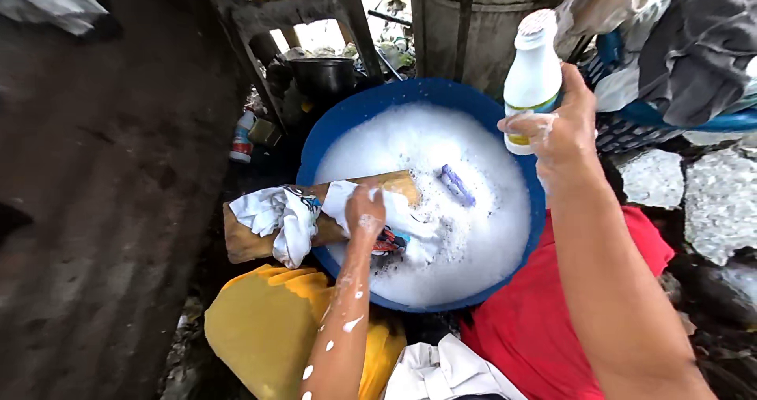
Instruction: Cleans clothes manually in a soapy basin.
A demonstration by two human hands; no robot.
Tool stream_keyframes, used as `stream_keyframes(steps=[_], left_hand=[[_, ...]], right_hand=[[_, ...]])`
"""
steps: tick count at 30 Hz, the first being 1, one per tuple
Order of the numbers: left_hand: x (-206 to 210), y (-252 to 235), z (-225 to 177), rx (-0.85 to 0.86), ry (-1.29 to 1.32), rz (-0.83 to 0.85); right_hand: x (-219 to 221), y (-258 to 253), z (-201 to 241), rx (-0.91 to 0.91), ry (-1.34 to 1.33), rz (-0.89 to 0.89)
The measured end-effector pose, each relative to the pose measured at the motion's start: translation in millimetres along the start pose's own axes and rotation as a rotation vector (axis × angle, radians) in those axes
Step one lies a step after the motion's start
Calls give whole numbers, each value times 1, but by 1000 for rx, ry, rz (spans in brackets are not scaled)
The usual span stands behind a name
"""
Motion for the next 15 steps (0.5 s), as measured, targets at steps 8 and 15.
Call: stream_keyframes(steps=[8, 15], left_hand=[[183, 25, -13, 208, -658, 351], [205, 24, -12, 304, -861, 340]], right_hand=[[-5, 2, -3, 18, -154, -44], [-5, 3, 3, 5, -167, -39]])
Point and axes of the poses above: each hand's wrist, its own y-axis away from the middle knuckle, its own x-axis out of the palm, z = x × y, the point moved 10 cm from there along -y, towards the middle knuckle, and after that the axes turned 11 degrees about -x, right-handed, at the moved point
